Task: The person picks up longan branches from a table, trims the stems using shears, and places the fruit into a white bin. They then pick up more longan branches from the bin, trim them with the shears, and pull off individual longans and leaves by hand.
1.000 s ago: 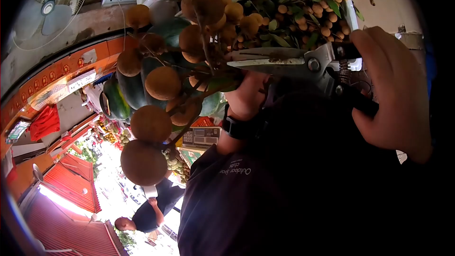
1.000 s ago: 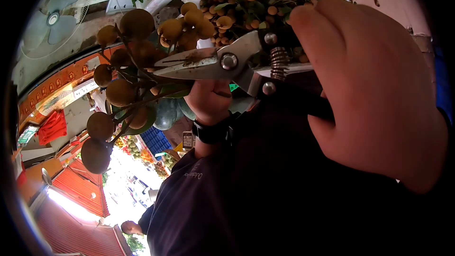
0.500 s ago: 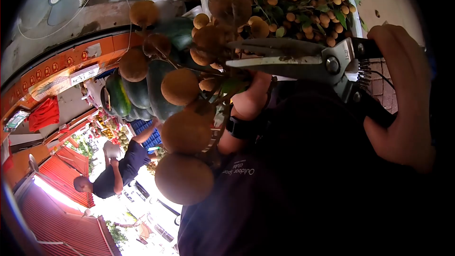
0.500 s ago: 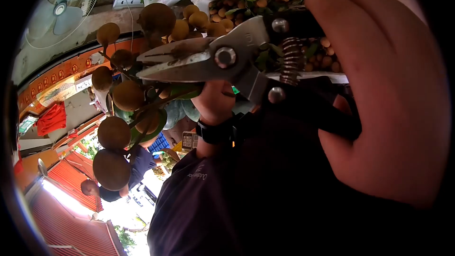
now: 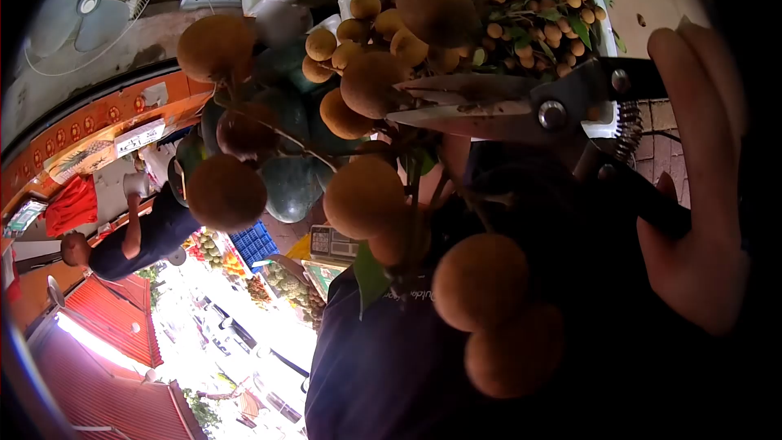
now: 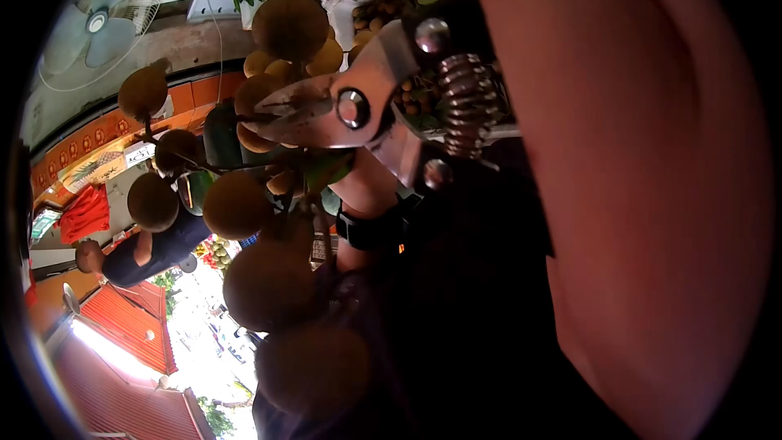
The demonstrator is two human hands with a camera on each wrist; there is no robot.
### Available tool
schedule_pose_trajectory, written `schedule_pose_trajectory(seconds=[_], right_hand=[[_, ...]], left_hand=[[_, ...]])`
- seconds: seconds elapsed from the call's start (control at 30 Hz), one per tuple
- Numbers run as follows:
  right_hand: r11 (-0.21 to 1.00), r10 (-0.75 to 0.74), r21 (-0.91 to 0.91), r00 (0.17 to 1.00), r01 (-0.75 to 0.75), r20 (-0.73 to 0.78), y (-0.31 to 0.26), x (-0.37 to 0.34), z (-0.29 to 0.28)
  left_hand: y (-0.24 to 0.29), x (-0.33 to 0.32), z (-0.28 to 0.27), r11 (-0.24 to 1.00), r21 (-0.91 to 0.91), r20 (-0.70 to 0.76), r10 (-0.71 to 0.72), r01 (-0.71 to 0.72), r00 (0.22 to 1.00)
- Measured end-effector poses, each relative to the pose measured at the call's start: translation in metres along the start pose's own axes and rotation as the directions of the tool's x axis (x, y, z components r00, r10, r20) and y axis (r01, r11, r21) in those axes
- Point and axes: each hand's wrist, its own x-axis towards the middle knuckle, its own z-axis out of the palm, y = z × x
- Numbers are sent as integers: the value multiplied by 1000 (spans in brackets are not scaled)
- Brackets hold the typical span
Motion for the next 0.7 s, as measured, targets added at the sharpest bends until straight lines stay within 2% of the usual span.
schedule_pose_trajectory(seconds=[0.27, 0.3, 0.33, 0.37, 0.43, 0.57, 0.63, 0.67, 0.7], right_hand=[[988, 123, 78, 988, -130, 96, 6, -11, -9], [996, -15, -88, 999, 19, 45, 9, -10, -6], [953, -160, -258, 987, 159, 18, 12, -8, -4], [952, -161, -260, 987, 160, 19, 18, -10, -1], [934, -263, -257, 964, 248, -25, 23, -9, 2], [928, -239, -313, 968, 203, -79, 28, -15, 12], [952, -206, -243, 976, 183, -72, 30, -13, 10], [962, -194, -210, 979, 176, -70, 31, -12, 9], [970, -182, -174, 981, 168, -66, 31, -11, 7]], left_hand=[[-4, -2, -1, 1000, 13, -14, -11, 11, 1000], [-4, -2, -1, 1000, 19, -20, -11, 12, 1000], [-5, -2, 0, 1000, 28, -24, -12, 13, 1000], [-5, -3, 0, 999, 36, -27, -11, 12, 1000], [-6, -4, 2, 998, 60, -31, -12, 14, 999], [-7, -10, 11, 992, 125, -47, -3, 9, 999], [-10, -5, 14, 978, 210, -55, 25, -13, 998], [8, 9, 5, 998, 24, -37, -55, 56, 998], [12, 11, 6, 998, 28, -49, -54, 56, 997]])
